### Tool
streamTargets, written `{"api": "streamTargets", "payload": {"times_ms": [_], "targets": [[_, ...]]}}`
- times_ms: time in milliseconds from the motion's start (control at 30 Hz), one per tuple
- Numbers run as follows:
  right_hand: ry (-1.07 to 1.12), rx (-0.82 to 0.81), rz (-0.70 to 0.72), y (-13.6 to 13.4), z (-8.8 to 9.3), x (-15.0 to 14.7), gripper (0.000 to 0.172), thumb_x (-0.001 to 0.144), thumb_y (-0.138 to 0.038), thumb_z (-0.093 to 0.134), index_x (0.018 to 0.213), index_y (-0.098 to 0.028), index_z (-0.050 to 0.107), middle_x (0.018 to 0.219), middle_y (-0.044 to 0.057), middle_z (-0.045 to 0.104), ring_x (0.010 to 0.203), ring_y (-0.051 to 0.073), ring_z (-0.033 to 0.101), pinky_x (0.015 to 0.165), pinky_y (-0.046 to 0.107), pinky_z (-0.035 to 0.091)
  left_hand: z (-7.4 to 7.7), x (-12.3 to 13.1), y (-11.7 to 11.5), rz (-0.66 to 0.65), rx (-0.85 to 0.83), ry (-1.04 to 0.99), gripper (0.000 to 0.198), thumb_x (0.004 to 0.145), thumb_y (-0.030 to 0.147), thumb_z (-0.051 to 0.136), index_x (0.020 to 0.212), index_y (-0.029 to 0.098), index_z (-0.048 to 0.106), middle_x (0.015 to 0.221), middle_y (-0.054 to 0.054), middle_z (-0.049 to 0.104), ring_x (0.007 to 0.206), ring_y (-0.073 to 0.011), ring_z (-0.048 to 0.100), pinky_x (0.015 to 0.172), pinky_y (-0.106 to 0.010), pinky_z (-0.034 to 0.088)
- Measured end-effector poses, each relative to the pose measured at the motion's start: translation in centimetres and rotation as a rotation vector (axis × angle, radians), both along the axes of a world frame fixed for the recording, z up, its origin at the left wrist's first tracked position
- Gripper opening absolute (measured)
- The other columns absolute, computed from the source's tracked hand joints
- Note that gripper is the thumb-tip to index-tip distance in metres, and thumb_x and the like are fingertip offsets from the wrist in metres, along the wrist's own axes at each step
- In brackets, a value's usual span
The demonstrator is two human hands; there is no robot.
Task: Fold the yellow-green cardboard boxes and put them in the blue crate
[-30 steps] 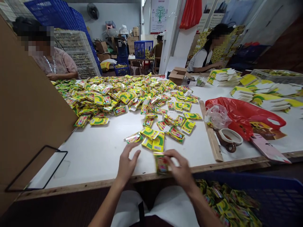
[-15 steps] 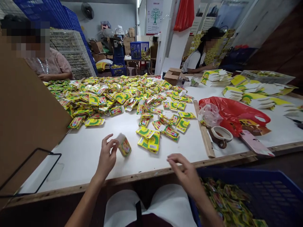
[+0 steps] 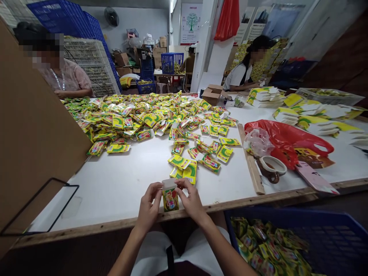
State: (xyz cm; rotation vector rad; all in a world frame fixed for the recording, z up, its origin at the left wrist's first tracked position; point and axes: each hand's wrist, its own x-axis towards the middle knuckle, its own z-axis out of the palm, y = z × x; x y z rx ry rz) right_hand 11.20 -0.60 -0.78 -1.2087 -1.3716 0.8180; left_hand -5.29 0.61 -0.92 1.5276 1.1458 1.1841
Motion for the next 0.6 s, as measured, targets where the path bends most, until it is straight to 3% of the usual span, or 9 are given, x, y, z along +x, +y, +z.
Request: {"api": "streamTargets", "payload": {"times_ms": [233,433,600], "targets": [[-0.12,0.03,0.086,0.9,0.3,0.0,0.014,0.086,-0.021,0.053,0.081,-0.02,0.066,0.085,0.004,0.067,0.085,0.019,0.061,0.081,0.031,0.047,-0.3,0.5,0.4,-0.087,-0.042,0.014,0.018,0.083,0.031,0.055,0.093,0.018,0.064,0.104,-0.007,0.066,0.096,-0.0201,0.062,0.087,-0.033,0.049],[0.0,0.039,0.015,0.8,0.1,-0.2,0.017,0.086,-0.02,0.053,0.101,-0.022,0.061,0.091,0.004,0.066,0.085,0.018,0.062,0.079,0.03,0.049,-0.1,1.4,0.7,0.008,-0.053,-0.162,0.017,0.082,0.028,0.058,0.096,0.018,0.059,0.095,-0.006,0.066,0.092,-0.0182,0.063,0.085,-0.033,0.05],[-0.075,0.107,0.087,0.5,0.6,0.0,0.01,0.084,-0.022,0.058,0.086,-0.021,0.067,0.091,0.006,0.068,0.092,0.021,0.062,0.084,0.034,0.048,0.4,1.5,0.3,-0.036,-0.023,-0.07,0.014,0.081,0.028,0.058,0.086,0.017,0.063,0.093,-0.007,0.066,0.092,-0.0192,0.062,0.084,-0.032,0.049]]}}
